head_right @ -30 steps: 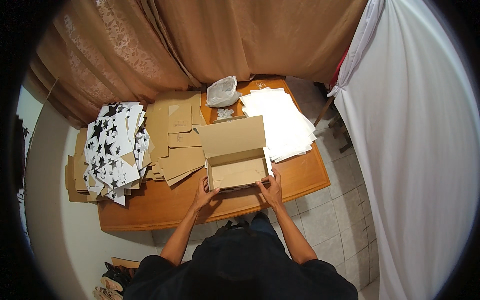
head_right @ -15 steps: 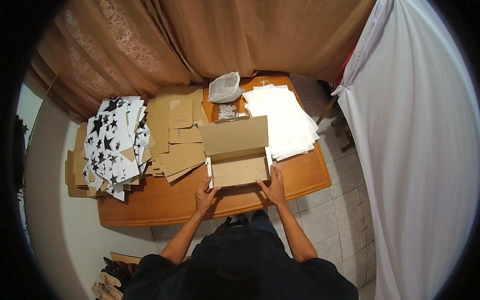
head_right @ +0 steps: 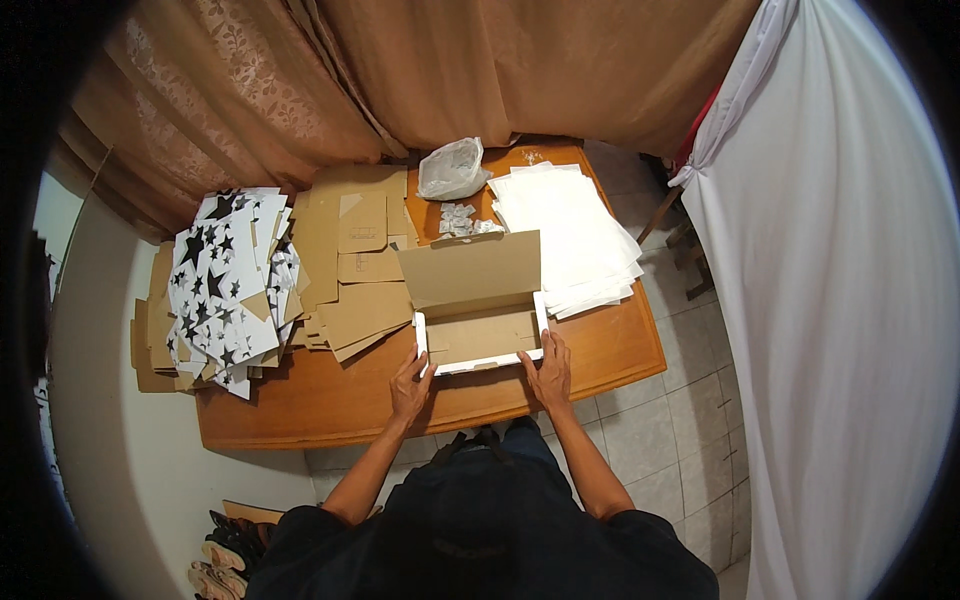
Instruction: The recorder is folding flat cardboard components into shoe boxes and placing tissue paper inside them.
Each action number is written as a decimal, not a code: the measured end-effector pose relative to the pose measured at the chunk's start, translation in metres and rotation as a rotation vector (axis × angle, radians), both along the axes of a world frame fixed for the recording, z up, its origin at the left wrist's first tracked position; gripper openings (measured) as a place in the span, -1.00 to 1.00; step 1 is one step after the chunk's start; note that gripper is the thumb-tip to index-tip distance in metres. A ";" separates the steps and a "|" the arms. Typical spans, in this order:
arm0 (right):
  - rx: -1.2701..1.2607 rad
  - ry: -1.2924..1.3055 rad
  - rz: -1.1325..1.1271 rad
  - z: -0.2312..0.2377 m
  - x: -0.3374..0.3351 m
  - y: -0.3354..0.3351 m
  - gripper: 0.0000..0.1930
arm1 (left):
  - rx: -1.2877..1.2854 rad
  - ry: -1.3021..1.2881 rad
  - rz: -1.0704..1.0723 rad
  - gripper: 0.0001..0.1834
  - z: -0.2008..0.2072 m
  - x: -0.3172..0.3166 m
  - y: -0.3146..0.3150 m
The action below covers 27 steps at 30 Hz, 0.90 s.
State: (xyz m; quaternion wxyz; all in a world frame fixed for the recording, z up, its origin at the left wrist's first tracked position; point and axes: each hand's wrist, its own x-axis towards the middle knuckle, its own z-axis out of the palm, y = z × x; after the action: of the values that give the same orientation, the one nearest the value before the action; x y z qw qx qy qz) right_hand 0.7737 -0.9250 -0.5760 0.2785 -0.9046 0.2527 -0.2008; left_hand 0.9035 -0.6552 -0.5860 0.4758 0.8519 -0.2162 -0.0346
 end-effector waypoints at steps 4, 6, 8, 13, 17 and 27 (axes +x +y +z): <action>-0.125 -0.018 0.035 -0.003 0.002 -0.001 -0.35 | 0.193 -0.190 0.014 -0.66 -0.012 -0.004 0.001; -0.214 -0.029 0.059 -0.007 0.008 -0.007 -0.37 | 0.356 -0.379 -0.011 -0.66 -0.009 0.001 -0.002; -0.231 -0.027 0.048 -0.011 0.002 -0.004 -0.37 | 0.513 -0.578 -0.035 -0.66 -0.004 0.002 -0.003; -0.241 -0.025 0.017 -0.008 0.003 0.004 -0.35 | 0.560 -0.662 0.010 -0.64 0.008 -0.002 -0.003; -0.052 -0.034 0.054 -0.005 0.002 0.009 -0.38 | 0.299 -0.184 0.008 -0.66 0.001 -0.007 0.002; -0.038 -0.157 0.151 0.009 0.005 0.019 -0.34 | 0.170 -0.274 0.038 -0.69 0.014 -0.021 0.035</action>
State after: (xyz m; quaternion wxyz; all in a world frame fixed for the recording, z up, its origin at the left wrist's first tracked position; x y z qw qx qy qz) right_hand 0.7792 -0.9065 -0.5670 0.2944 -0.9077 0.1574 -0.2541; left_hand 0.8826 -0.6205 -0.5718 0.3685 0.8898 -0.2593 0.0726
